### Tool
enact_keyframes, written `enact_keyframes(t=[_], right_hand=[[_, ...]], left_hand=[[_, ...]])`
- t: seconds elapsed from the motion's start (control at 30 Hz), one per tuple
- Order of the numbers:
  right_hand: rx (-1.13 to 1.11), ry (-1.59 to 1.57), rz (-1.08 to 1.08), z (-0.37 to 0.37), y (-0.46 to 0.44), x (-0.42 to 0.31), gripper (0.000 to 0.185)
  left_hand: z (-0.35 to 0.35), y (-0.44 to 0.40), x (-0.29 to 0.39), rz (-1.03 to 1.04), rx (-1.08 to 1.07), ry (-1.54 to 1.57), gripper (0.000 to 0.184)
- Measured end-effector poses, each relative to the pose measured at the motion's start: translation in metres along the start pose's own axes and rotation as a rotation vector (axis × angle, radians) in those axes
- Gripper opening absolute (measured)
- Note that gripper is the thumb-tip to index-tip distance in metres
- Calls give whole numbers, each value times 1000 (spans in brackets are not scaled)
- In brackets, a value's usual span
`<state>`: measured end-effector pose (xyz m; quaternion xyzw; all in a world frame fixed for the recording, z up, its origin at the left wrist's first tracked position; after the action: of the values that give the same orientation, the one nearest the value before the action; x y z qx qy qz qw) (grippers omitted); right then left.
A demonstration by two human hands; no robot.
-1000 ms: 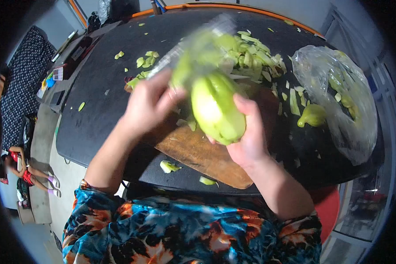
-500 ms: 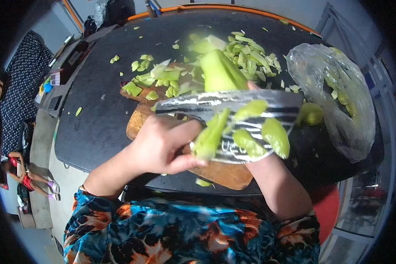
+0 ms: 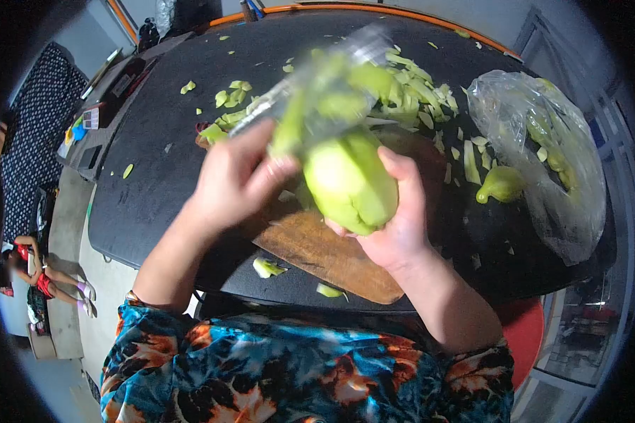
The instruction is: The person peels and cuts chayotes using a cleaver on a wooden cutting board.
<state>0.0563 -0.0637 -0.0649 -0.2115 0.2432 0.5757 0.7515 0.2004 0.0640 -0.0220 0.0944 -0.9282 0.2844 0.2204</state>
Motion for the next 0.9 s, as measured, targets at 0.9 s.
enact_keyframes(t=[0.9], right_hand=[[120,-119,-201,5,-7,-29,56]], left_hand=[[22,19,45,437,-150,86,36]])
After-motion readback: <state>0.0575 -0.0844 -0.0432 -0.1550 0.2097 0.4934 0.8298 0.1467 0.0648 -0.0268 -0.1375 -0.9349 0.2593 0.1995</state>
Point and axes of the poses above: each hand's wrist, its own y-axis away from the middle knuckle, its own z-axis out of the palm, x = y × z, the point moved 2 cm from there along -y, towards the middle knuckle
